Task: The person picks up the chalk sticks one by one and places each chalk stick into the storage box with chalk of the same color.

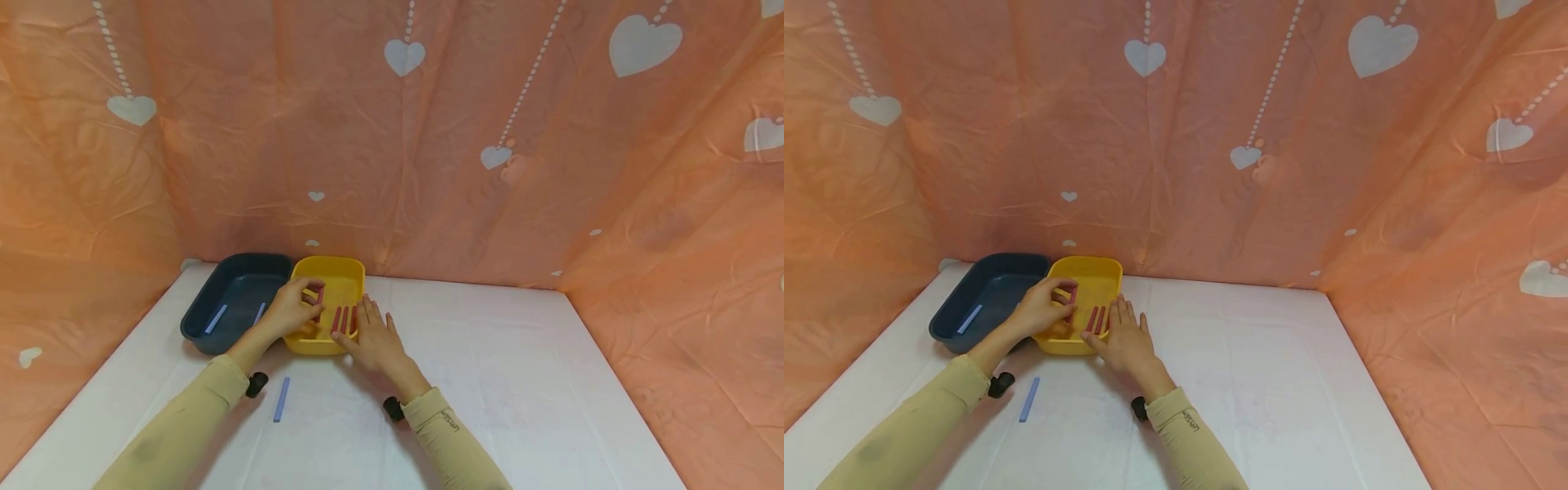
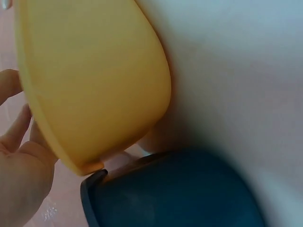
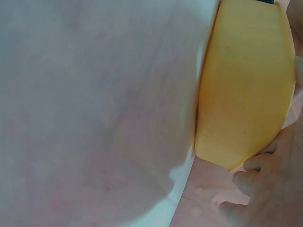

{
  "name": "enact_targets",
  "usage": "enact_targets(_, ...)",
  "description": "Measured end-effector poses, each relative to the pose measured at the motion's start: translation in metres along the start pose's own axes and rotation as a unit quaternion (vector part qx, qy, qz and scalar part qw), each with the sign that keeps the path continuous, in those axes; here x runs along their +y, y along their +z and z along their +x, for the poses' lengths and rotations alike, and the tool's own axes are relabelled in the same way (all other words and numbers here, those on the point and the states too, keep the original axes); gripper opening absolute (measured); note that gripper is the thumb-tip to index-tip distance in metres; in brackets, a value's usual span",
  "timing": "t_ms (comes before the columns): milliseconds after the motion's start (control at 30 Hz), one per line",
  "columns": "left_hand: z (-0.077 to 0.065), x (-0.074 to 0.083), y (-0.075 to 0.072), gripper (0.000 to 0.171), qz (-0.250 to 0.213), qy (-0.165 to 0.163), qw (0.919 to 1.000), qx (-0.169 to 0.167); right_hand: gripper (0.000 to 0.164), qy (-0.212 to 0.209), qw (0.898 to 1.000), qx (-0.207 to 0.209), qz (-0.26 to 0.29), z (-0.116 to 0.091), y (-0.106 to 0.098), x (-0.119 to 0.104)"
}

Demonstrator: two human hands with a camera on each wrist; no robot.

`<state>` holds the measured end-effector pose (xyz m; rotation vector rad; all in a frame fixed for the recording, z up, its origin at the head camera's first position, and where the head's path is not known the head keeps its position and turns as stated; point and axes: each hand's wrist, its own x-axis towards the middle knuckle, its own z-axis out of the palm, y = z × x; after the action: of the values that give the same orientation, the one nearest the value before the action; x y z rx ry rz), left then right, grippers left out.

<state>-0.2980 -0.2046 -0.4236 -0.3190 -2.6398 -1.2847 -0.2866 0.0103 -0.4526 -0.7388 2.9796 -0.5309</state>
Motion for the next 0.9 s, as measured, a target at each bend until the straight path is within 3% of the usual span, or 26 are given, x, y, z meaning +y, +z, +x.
enact_targets(300,0.015,-0.007,0.010,0.047,-0.019,-0.020,0.9979,-0.058,0.091,-0.004,1.000,0.004,0.002,0.001,0.000,0.000)
enact_targets(500,0.020,-0.014,0.015,0.042,-0.022,-0.021,0.9971,-0.070,0.092,-0.002,1.000,0.002,0.001,0.001,0.001,0.001)
enact_targets(900,0.029,-0.018,0.022,0.043,0.052,-0.066,0.9891,-0.121,0.092,-0.004,1.000,0.005,0.011,0.000,0.001,0.000)
